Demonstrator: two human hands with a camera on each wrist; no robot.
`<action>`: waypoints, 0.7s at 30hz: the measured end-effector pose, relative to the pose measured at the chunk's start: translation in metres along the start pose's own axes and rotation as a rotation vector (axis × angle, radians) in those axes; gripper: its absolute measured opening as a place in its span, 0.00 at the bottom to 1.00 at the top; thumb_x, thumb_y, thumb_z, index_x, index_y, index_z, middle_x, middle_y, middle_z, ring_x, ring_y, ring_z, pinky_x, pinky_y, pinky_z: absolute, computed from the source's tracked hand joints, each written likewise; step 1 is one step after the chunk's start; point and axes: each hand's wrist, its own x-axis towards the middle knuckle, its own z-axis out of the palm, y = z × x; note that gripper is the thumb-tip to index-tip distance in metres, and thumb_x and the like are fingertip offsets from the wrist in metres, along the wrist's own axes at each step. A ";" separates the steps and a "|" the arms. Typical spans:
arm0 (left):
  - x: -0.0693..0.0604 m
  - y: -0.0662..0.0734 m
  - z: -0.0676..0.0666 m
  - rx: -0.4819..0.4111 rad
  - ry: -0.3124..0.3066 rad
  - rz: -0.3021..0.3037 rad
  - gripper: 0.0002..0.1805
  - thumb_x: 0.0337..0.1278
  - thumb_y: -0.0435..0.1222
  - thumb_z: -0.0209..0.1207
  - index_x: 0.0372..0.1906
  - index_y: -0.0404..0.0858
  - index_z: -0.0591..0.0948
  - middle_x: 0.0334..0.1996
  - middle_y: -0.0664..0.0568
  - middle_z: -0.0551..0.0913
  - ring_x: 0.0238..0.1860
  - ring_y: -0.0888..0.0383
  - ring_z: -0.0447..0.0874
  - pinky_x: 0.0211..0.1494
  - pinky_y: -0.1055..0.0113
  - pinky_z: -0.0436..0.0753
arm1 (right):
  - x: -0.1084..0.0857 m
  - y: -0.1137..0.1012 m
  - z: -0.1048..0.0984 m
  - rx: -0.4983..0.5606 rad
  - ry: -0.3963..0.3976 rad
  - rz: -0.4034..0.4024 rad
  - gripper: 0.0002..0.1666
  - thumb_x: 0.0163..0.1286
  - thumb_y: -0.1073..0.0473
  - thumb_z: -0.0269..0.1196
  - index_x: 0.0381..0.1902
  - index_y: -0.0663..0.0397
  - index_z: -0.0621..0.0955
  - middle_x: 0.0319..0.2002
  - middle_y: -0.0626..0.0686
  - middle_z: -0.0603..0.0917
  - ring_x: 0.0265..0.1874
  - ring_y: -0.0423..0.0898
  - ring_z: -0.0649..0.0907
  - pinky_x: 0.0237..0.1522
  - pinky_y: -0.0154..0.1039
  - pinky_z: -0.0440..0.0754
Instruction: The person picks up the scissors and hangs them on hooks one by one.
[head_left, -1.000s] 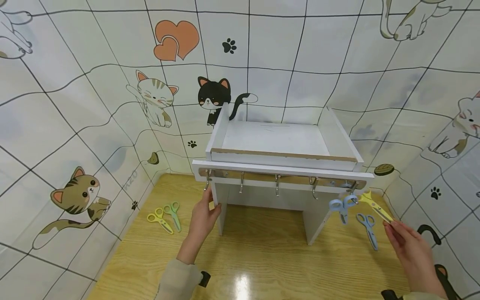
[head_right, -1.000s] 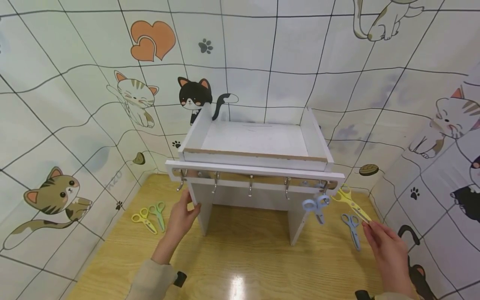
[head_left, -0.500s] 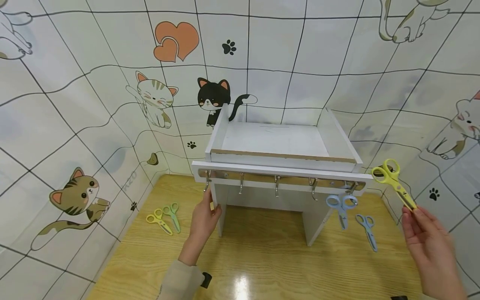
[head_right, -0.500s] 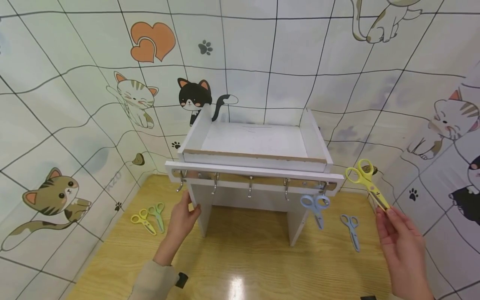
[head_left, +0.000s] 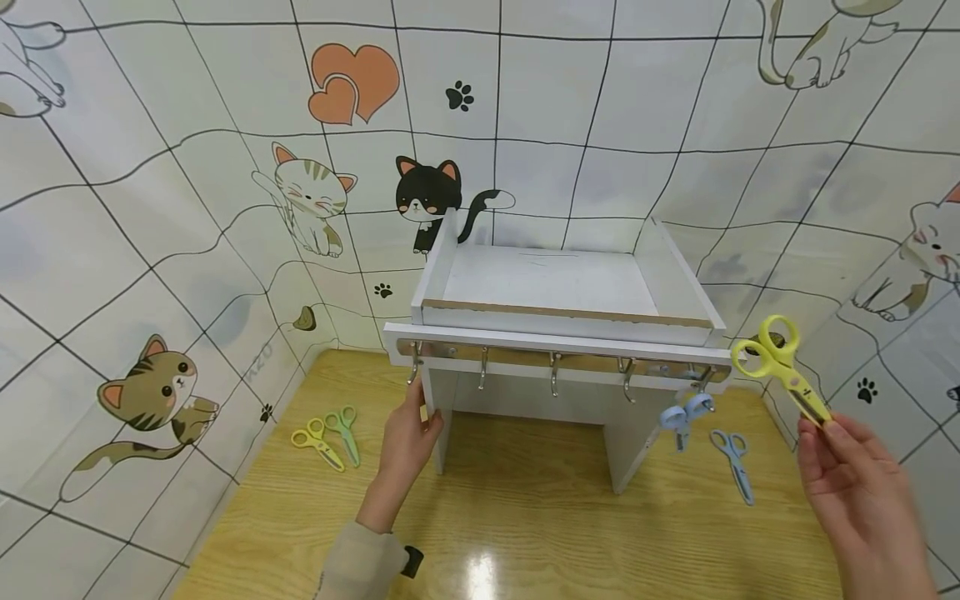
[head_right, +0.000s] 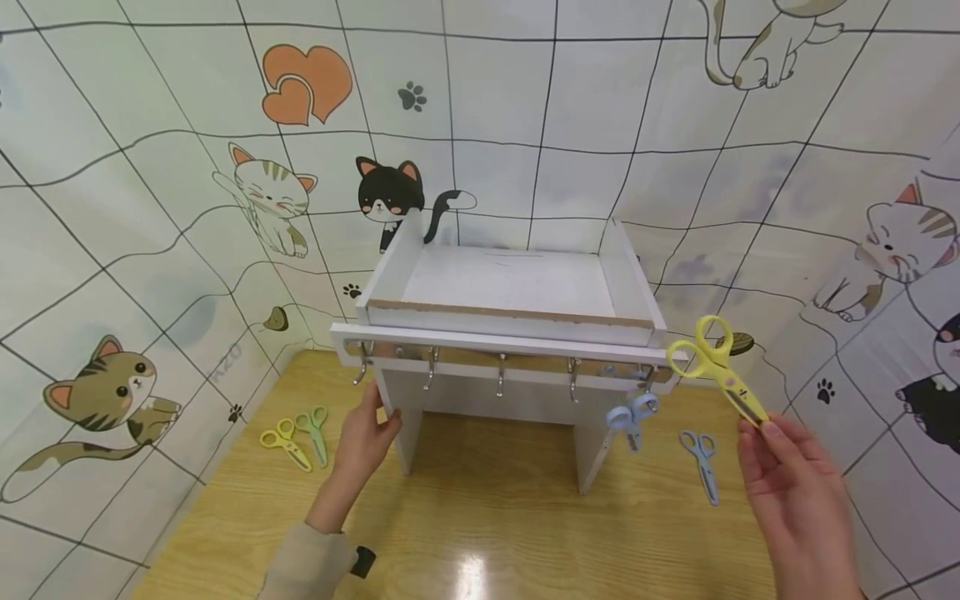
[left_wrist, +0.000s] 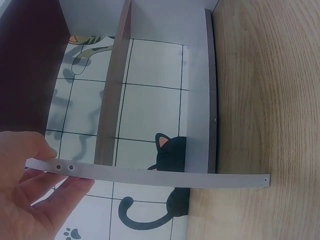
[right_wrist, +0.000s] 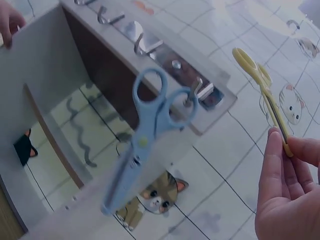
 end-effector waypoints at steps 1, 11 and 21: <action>0.000 0.000 0.000 0.000 0.000 0.000 0.36 0.61 0.25 0.58 0.73 0.37 0.62 0.53 0.33 0.84 0.50 0.41 0.87 0.45 0.52 0.90 | -0.002 0.003 0.001 -0.001 -0.027 0.009 0.19 0.76 0.75 0.45 0.45 0.67 0.84 0.40 0.63 0.88 0.40 0.54 0.89 0.42 0.39 0.91; 0.000 -0.002 0.001 -0.005 0.005 0.001 0.36 0.60 0.26 0.59 0.73 0.38 0.62 0.54 0.35 0.84 0.52 0.41 0.86 0.45 0.53 0.91 | -0.016 0.033 0.006 0.017 -0.172 0.111 0.26 0.79 0.74 0.37 0.48 0.67 0.84 0.42 0.63 0.87 0.43 0.54 0.89 0.46 0.39 0.90; 0.000 -0.001 0.001 0.009 0.007 0.010 0.34 0.60 0.26 0.59 0.71 0.36 0.64 0.53 0.36 0.84 0.52 0.41 0.86 0.44 0.54 0.91 | -0.019 0.062 0.002 -0.066 -0.232 0.123 0.27 0.78 0.75 0.36 0.47 0.67 0.84 0.44 0.61 0.88 0.44 0.51 0.90 0.48 0.37 0.89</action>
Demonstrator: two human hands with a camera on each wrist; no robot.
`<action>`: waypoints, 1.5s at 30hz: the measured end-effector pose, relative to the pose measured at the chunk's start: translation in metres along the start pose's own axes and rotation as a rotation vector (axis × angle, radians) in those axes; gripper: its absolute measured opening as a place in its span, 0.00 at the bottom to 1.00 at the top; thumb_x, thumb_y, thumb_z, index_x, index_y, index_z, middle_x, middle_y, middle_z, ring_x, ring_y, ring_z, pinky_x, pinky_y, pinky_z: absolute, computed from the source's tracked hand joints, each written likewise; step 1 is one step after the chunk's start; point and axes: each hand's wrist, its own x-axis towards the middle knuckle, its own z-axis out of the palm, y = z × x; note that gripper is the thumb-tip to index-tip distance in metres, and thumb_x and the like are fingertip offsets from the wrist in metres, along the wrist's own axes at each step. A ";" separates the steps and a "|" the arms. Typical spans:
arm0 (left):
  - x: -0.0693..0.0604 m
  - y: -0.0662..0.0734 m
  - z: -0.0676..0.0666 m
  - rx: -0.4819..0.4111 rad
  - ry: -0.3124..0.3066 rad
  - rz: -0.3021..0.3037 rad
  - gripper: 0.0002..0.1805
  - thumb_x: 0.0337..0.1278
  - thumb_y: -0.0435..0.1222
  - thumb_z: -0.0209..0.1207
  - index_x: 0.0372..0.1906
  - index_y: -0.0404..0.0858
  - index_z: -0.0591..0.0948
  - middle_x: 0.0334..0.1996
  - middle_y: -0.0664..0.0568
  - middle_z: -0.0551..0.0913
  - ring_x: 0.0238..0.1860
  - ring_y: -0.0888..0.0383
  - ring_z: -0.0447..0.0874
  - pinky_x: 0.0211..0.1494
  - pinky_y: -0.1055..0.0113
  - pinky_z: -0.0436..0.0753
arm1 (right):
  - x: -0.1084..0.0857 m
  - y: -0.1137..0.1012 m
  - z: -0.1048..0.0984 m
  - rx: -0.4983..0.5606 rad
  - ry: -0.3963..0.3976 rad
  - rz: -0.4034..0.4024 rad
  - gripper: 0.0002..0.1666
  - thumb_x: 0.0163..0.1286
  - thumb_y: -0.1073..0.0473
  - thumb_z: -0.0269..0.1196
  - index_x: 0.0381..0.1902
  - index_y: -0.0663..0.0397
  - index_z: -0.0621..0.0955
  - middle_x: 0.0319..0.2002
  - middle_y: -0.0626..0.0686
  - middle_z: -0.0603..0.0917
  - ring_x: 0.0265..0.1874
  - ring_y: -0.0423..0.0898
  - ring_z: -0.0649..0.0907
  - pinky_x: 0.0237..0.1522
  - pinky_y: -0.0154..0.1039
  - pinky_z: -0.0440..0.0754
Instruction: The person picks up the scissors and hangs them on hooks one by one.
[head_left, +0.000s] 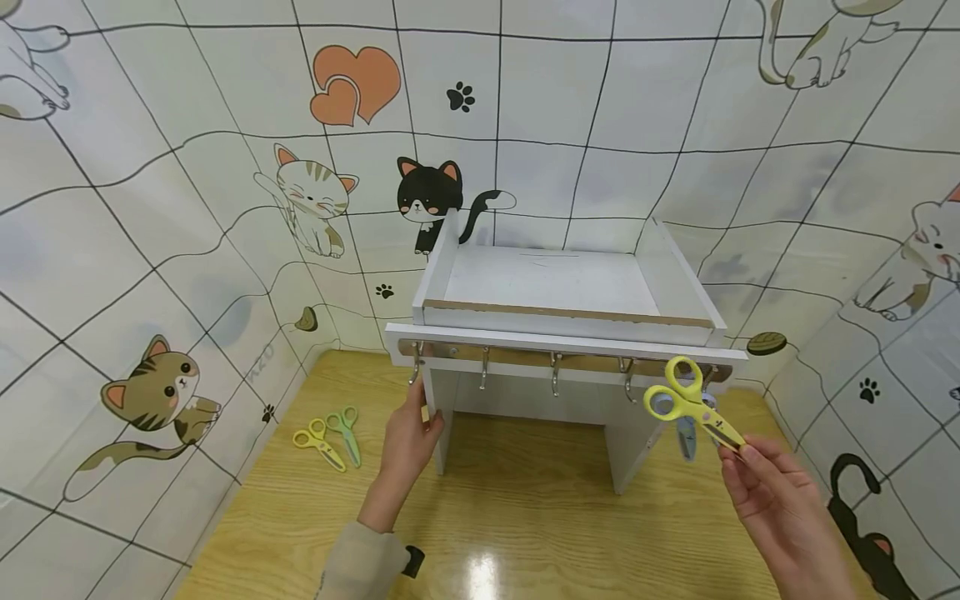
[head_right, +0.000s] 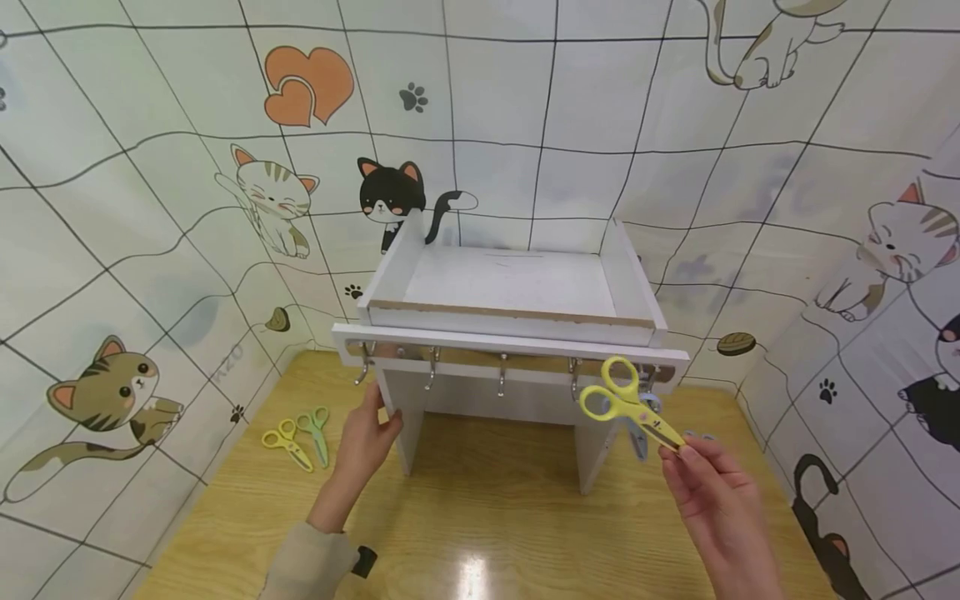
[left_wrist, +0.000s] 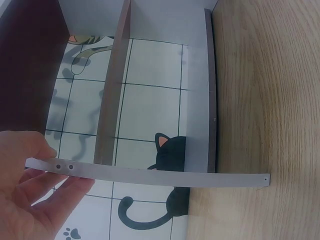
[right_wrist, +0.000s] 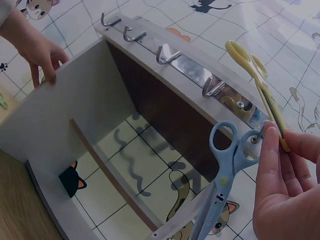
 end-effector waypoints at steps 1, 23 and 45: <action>0.000 0.000 0.000 0.005 0.001 0.003 0.34 0.60 0.26 0.59 0.71 0.36 0.64 0.53 0.36 0.85 0.52 0.41 0.86 0.44 0.54 0.91 | 0.000 0.002 0.000 0.005 -0.007 0.005 0.27 0.78 0.75 0.36 0.47 0.67 0.84 0.44 0.61 0.88 0.44 0.52 0.90 0.48 0.37 0.89; 0.000 0.001 0.000 -0.014 -0.005 0.000 0.33 0.60 0.25 0.59 0.70 0.36 0.64 0.54 0.35 0.84 0.54 0.40 0.85 0.44 0.52 0.91 | -0.003 0.031 -0.010 -0.170 0.053 0.016 0.24 0.76 0.77 0.43 0.47 0.63 0.86 0.42 0.57 0.89 0.43 0.49 0.90 0.49 0.36 0.88; -0.001 0.001 0.000 0.002 -0.008 -0.004 0.33 0.60 0.26 0.58 0.70 0.36 0.63 0.53 0.31 0.84 0.51 0.39 0.86 0.44 0.50 0.90 | 0.002 0.039 -0.033 -0.347 0.023 0.057 0.21 0.75 0.77 0.46 0.48 0.60 0.84 0.43 0.54 0.89 0.45 0.47 0.90 0.50 0.35 0.88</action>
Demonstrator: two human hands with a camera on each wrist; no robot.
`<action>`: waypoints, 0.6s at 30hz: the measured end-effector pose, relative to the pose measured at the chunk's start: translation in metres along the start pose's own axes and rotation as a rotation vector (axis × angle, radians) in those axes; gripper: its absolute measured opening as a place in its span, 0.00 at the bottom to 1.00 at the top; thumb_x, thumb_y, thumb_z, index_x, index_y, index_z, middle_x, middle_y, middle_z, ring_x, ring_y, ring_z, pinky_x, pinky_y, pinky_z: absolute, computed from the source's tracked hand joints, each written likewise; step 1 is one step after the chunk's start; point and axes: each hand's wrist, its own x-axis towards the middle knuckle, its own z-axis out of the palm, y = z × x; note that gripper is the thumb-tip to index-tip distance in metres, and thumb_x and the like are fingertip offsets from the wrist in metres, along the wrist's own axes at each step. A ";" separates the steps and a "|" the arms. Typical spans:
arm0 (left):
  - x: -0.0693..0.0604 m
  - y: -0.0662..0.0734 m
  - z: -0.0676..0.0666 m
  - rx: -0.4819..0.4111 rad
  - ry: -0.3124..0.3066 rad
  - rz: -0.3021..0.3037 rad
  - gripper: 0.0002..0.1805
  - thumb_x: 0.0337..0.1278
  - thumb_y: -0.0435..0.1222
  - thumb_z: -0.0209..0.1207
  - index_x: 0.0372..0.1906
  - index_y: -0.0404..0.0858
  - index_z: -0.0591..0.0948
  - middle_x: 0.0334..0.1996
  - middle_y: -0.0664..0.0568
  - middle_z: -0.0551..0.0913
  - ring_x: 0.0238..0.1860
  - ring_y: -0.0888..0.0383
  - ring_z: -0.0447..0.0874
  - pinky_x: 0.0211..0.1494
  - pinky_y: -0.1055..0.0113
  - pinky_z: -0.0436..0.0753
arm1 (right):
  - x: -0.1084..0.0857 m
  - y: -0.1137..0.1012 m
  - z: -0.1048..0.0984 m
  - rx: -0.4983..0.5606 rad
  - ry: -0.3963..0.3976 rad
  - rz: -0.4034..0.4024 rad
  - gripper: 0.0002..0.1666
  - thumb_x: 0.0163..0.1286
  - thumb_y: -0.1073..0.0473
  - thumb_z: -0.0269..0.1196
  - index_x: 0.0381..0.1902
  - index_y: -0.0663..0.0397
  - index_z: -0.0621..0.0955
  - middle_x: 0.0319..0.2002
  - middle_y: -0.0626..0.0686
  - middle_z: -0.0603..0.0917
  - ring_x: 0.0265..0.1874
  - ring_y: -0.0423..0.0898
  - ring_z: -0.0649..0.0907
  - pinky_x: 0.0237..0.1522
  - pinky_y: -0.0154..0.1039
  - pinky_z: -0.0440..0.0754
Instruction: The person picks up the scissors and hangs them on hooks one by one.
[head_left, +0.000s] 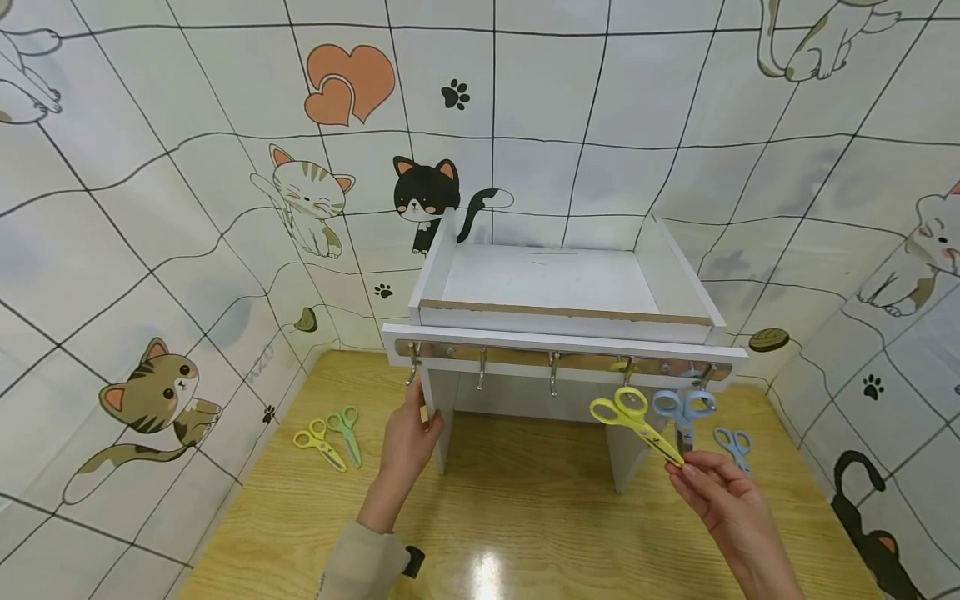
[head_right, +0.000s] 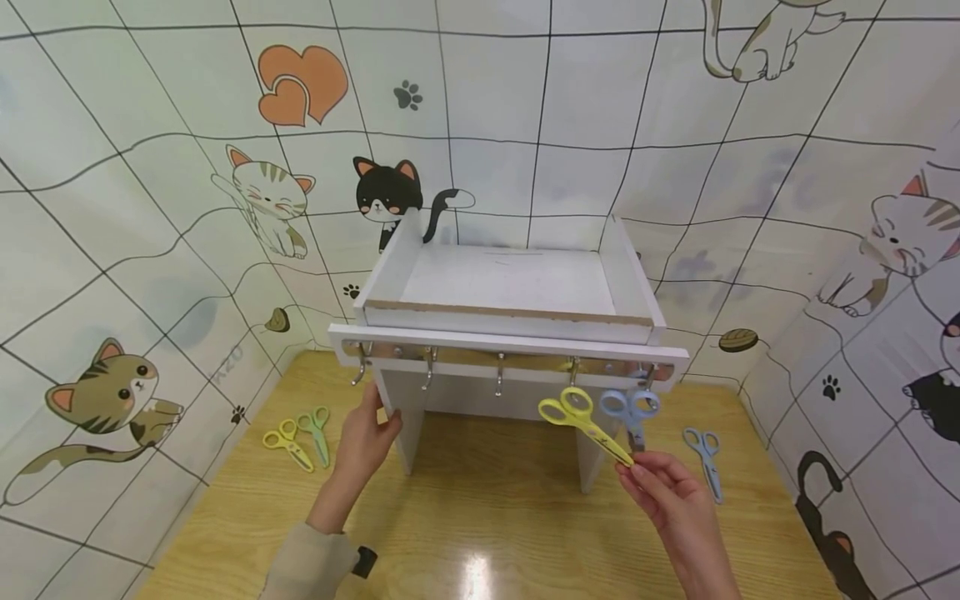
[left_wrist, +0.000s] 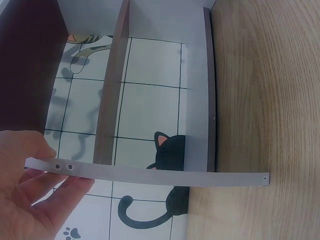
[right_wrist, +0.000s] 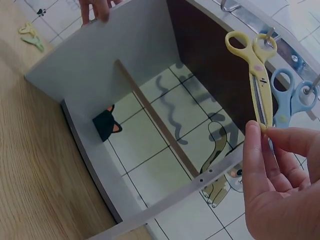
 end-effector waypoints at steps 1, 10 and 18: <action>0.000 0.000 0.000 0.001 0.000 0.001 0.33 0.60 0.26 0.58 0.70 0.36 0.63 0.53 0.31 0.84 0.51 0.39 0.86 0.44 0.50 0.90 | 0.001 0.000 -0.002 -0.004 -0.006 -0.004 0.21 0.75 0.77 0.45 0.48 0.60 0.84 0.43 0.54 0.89 0.45 0.47 0.90 0.50 0.35 0.88; 0.002 0.000 -0.001 0.000 0.003 0.005 0.34 0.60 0.26 0.58 0.71 0.37 0.63 0.54 0.33 0.84 0.51 0.40 0.86 0.45 0.50 0.90 | 0.006 -0.011 -0.029 0.025 -0.052 -0.073 0.24 0.75 0.79 0.41 0.50 0.64 0.83 0.46 0.57 0.89 0.47 0.49 0.89 0.50 0.38 0.88; 0.003 0.000 -0.002 0.012 0.007 0.014 0.31 0.61 0.26 0.59 0.69 0.35 0.65 0.55 0.36 0.84 0.53 0.41 0.85 0.44 0.54 0.91 | 0.013 -0.032 -0.054 -0.072 0.026 -0.097 0.25 0.74 0.80 0.44 0.50 0.59 0.85 0.44 0.54 0.91 0.44 0.46 0.90 0.45 0.37 0.90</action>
